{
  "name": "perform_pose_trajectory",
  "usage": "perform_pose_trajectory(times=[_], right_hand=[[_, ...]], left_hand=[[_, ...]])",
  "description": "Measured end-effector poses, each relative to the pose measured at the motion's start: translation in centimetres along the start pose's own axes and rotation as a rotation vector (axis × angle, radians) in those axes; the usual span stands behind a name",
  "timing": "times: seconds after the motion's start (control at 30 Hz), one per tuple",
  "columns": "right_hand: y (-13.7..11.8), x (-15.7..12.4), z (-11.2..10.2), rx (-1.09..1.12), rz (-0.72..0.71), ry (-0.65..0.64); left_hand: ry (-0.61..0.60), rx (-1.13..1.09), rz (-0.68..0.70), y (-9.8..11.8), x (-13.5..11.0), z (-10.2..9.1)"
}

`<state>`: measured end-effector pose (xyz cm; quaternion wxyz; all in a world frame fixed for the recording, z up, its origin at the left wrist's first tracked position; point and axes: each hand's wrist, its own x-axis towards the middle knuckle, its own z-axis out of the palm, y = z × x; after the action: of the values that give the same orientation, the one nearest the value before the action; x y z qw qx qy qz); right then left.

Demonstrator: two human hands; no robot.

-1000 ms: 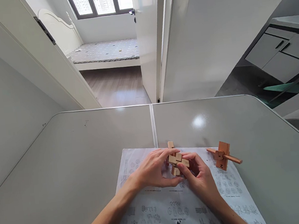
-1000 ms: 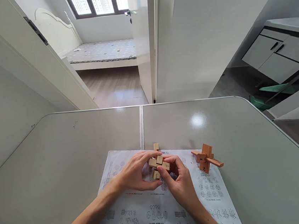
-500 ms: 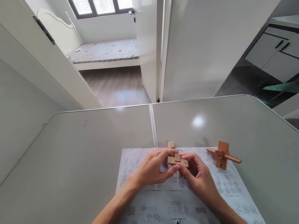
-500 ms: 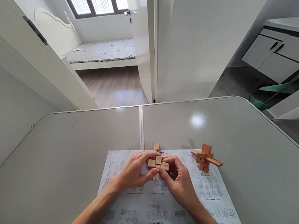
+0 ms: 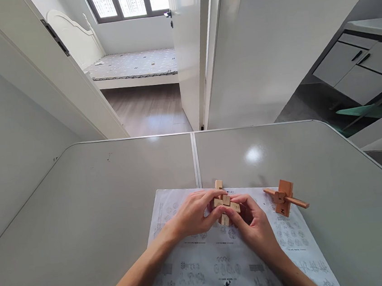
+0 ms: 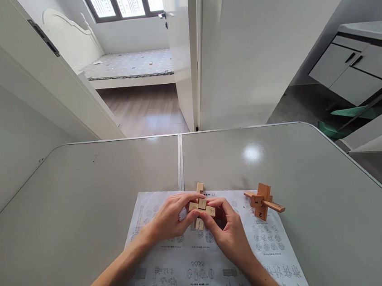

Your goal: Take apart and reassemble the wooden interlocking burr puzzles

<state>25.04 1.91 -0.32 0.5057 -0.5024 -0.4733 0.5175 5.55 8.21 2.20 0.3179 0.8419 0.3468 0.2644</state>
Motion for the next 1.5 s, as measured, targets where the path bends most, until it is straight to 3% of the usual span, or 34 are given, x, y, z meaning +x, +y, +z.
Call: perform_pose_trajectory(times=[1.5], right_hand=[[-0.12, 0.05, -0.09, -0.066, 0.017, -0.019]], left_hand=[[0.003, 0.008, -0.04, -0.08, 0.05, 0.2]])
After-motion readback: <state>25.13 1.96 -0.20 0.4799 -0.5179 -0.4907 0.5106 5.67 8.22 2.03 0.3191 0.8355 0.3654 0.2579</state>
